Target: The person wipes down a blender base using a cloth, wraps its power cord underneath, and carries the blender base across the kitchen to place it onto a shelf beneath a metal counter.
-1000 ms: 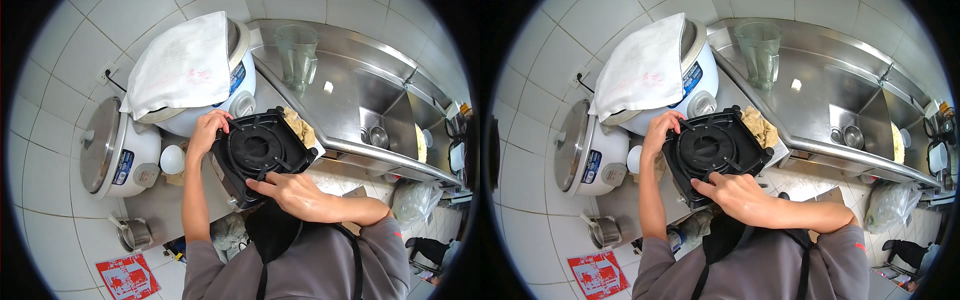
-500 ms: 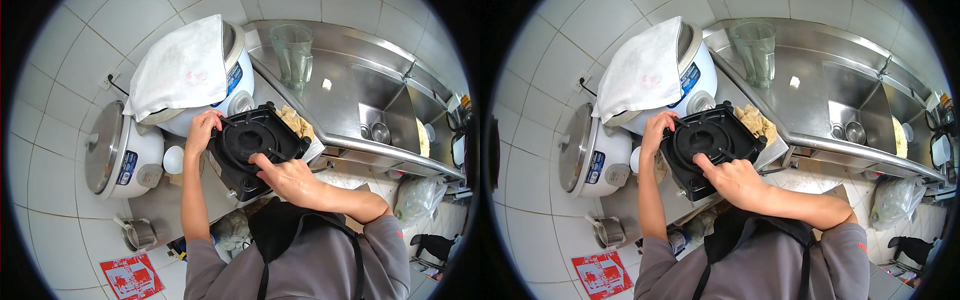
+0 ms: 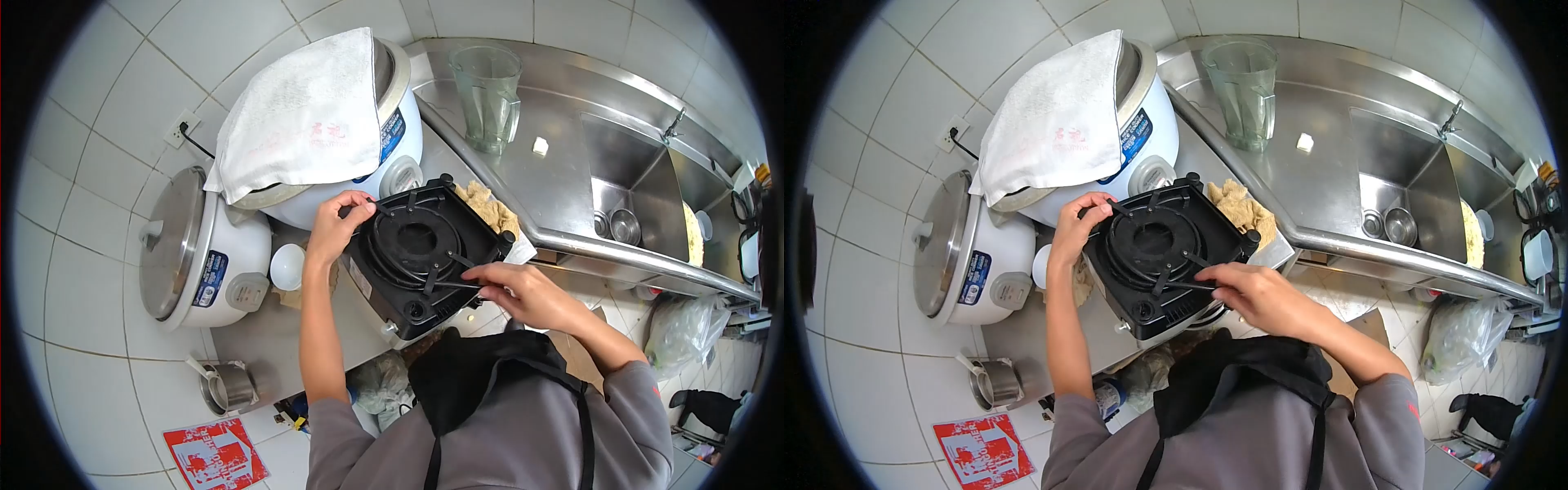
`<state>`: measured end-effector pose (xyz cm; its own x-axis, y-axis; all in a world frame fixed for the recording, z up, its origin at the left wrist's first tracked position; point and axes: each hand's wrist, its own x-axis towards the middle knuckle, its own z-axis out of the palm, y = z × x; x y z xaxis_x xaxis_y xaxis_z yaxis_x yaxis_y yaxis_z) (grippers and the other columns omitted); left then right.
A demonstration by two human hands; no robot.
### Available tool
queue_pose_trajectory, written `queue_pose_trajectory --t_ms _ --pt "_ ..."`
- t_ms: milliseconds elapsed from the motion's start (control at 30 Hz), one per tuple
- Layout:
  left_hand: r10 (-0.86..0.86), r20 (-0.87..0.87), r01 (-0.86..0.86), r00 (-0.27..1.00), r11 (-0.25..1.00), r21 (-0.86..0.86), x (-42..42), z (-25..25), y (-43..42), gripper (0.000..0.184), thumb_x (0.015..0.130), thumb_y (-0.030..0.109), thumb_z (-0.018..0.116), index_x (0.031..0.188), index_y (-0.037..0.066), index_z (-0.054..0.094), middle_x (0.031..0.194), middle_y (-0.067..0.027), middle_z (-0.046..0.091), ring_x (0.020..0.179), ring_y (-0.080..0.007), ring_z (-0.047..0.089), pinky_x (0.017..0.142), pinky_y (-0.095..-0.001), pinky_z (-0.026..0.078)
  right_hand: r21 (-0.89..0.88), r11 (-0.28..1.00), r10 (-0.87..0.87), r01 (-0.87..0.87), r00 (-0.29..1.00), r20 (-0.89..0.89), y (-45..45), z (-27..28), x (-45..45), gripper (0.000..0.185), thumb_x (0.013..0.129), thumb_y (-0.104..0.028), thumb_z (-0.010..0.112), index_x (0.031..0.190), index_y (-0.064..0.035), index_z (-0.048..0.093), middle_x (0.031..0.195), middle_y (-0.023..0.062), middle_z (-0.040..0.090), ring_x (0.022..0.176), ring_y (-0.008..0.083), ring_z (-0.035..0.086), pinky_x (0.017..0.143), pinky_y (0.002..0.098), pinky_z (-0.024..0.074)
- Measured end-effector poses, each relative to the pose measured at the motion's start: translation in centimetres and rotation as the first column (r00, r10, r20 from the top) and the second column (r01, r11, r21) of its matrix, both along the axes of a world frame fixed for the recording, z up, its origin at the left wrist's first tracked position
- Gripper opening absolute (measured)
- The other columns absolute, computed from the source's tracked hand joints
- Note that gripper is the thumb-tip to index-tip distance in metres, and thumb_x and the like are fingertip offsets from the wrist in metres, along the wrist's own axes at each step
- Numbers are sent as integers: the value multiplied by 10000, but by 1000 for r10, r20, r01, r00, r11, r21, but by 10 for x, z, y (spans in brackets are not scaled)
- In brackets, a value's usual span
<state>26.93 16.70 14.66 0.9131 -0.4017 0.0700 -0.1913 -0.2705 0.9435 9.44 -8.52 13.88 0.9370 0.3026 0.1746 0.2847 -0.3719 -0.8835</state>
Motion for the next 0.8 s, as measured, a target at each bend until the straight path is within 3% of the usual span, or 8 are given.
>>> queue_pose_trajectory --t_ms 167,200,300,433,467,567,700,800 --pt "-222 -76 234 972 907 350 7 23 7 277 721 245 738 819 54 563 842 -26 547 848 -120 492 793 -252 381 171 985 51 -23 986 -160 -21 -35 8 178 898 -143 552 1038 -42 507 738 25 551 652 105 524 617 265 447" --pt "-241 -132 274 962 875 399 9 29 8 294 715 251 742 843 62 556 850 -20 540 848 -120 487 795 -250 377 336 941 138 -49 960 -245 -22 -41 12 173 899 -168 560 1013 -47 513 735 -11 532 646 69 497 596 244 439" --pt "-373 -154 403 915 833 378 20 28 12 347 714 266 744 911 68 538 881 -9 529 880 -126 477 811 -266 374 393 915 252 -93 891 -377 -33 -40 22 155 886 -161 579 979 -46 530 816 -2 527 691 90 528 626 250 456" --pt "-447 -268 518 853 785 341 28 33 16 466 703 273 759 1026 67 495 1003 -28 490 1008 -162 456 906 -291 351 -52 998 8 -27 940 -341 -26 6 28 189 848 -133 610 988 -39 523 706 61 553 648 150 544 590 303 432" --pt "-456 -279 532 845 768 356 31 35 17 476 698 254 757 1040 72 481 1014 -23 475 1014 -155 441 920 -288 332 -132 991 12 -26 994 -105 -26 5 33 167 799 -89 634 925 -24 545 679 113 561 631 232 557 593 334 431" --pt "-470 -309 560 827 742 369 35 37 18 515 684 215 756 1075 83 448 1045 -18 437 1044 -145 403 961 -284 284 -244 963 137 -117 988 66 -26 -2 54 121 766 -65 648 840 -10 570 670 130 567 658 281 571 613 352 438" --pt "-433 -330 537 839 760 367 34 37 22 563 673 200 759 1108 81 422 1087 -36 409 1096 -158 379 1006 -302 245 -343 939 130 -26 950 283 -25 -13 70 154 751 -145 676 752 -11 601 670 138 591 685 288 597 615 356 452" --pt "-439 -288 522 851 763 380 32 40 24 569 669 195 763 1112 77 424 1094 -41 408 1109 -167 377 1013 -313 240 -409 901 138 -143 990 -42 -38 -4 87 256 739 -252 705 709 -12 619 651 132 599 685 284 604 610 357 459"
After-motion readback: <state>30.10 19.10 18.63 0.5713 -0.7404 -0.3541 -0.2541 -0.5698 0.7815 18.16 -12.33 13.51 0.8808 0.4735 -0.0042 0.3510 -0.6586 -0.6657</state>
